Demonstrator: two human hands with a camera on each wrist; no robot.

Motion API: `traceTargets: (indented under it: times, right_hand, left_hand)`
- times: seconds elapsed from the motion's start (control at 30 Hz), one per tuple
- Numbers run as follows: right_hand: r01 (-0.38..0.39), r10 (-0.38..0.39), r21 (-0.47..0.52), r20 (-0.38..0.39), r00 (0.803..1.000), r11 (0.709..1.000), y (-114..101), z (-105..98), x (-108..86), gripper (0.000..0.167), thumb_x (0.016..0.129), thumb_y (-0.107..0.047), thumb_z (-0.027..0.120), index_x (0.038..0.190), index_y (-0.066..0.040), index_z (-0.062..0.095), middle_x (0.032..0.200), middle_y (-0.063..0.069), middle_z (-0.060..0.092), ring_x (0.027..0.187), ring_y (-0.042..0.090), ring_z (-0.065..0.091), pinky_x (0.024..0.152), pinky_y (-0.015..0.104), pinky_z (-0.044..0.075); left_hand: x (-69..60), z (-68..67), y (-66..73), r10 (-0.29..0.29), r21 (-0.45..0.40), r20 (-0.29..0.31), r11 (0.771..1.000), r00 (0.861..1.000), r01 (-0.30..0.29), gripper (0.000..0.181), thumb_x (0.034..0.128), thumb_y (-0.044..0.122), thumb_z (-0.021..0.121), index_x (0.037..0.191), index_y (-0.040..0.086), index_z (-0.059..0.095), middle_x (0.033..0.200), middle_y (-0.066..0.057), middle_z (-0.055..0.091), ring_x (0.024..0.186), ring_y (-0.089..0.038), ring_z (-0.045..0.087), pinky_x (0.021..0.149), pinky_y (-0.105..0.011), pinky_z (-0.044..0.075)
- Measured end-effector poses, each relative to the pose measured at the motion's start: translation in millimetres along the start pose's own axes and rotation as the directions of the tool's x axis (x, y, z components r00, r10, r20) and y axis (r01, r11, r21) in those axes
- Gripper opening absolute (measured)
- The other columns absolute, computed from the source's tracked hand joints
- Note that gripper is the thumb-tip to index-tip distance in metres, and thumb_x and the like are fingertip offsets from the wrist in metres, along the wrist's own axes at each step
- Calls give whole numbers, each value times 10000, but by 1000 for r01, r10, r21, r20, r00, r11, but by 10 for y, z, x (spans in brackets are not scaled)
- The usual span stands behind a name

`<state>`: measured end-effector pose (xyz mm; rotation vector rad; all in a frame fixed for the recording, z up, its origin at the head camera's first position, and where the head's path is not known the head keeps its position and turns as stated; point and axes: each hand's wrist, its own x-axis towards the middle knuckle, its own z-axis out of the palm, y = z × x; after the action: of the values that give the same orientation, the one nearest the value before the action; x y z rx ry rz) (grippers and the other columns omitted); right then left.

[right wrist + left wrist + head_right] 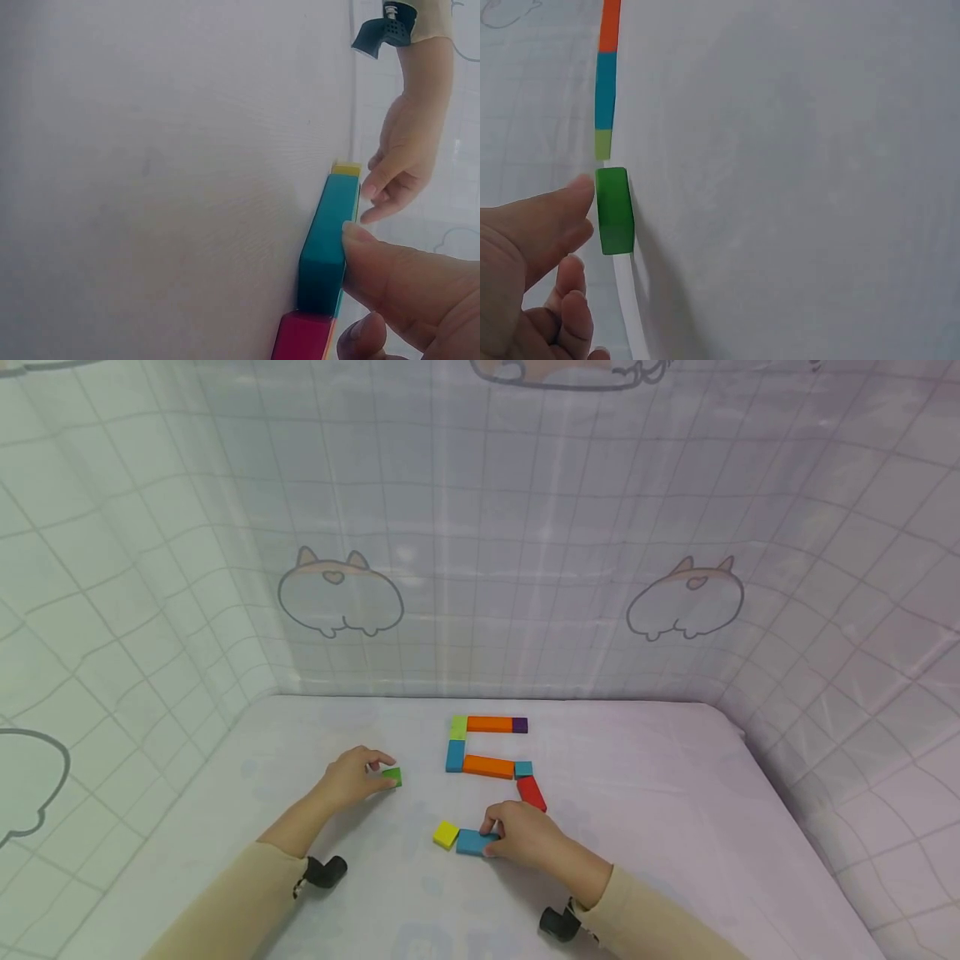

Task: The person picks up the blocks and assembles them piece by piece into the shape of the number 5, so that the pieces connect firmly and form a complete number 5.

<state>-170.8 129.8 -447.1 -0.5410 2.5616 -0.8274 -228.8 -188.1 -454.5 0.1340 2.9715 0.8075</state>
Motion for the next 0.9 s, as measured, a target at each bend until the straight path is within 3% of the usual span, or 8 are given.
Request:
traceTargets:
  times: [0.57, 0.9]
  right_hand:
    - [-14, 14, 4, 2, 1000, 1000, -22, -5, -10, 184, 819, -192, 841, 971, -190, 738, 708, -4, 545, 688, 144, 516, 595, 247, 457]
    - [-15, 15, -3, 1, 1000, 1000, -29, -12, -11, 185, 819, -187, 841, 971, -193, 736, 714, -5, 548, 696, 145, 518, 602, 251, 464]
  left_hand:
    - [37, -7, -25, -8, 14, 47, 1000, 999, 7, 244, 834, 288, 822, 1046, 184, 763, 950, -17, 647, 905, -212, 582, 852, -523, 422]
    - [21, 9, 46, 0, 3, 57, 1000, 998, 0, 241, 825, 283, 828, 1031, 179, 761, 945, -24, 638, 884, -205, 576, 786, -438, 481]
